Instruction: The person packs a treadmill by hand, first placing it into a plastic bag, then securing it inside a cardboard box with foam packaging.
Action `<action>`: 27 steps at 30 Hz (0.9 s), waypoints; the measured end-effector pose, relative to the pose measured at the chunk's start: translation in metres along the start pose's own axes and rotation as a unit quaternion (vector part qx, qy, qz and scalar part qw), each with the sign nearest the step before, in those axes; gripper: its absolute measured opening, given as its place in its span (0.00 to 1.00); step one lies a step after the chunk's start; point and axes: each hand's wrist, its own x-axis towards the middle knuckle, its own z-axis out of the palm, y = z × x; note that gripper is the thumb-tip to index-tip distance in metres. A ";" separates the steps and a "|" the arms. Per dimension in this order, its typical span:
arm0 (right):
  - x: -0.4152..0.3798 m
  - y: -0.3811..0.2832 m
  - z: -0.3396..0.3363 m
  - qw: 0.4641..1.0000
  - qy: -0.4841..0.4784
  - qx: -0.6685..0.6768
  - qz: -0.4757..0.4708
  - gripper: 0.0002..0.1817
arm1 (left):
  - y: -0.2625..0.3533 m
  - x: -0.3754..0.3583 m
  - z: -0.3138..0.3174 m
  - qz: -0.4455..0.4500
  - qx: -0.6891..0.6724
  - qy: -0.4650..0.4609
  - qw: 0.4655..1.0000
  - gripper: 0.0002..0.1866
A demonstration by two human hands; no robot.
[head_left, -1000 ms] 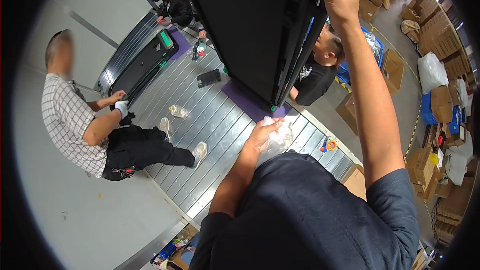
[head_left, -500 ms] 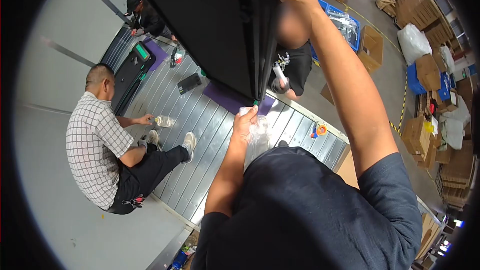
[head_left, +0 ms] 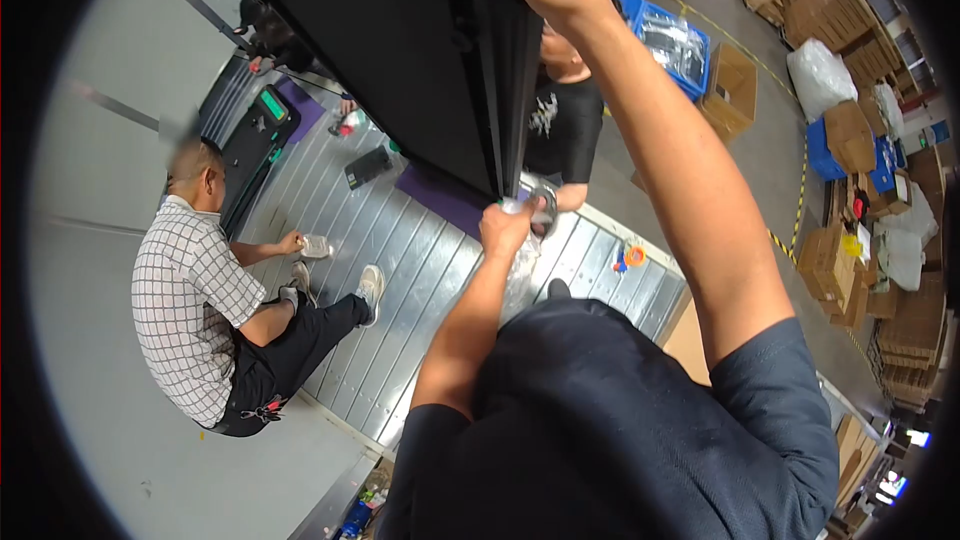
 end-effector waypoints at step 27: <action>-0.028 0.026 -0.012 0.990 -0.015 0.068 0.126 0.30 | -0.178 -0.158 -0.332 -0.038 -0.535 0.284 0.794 0.15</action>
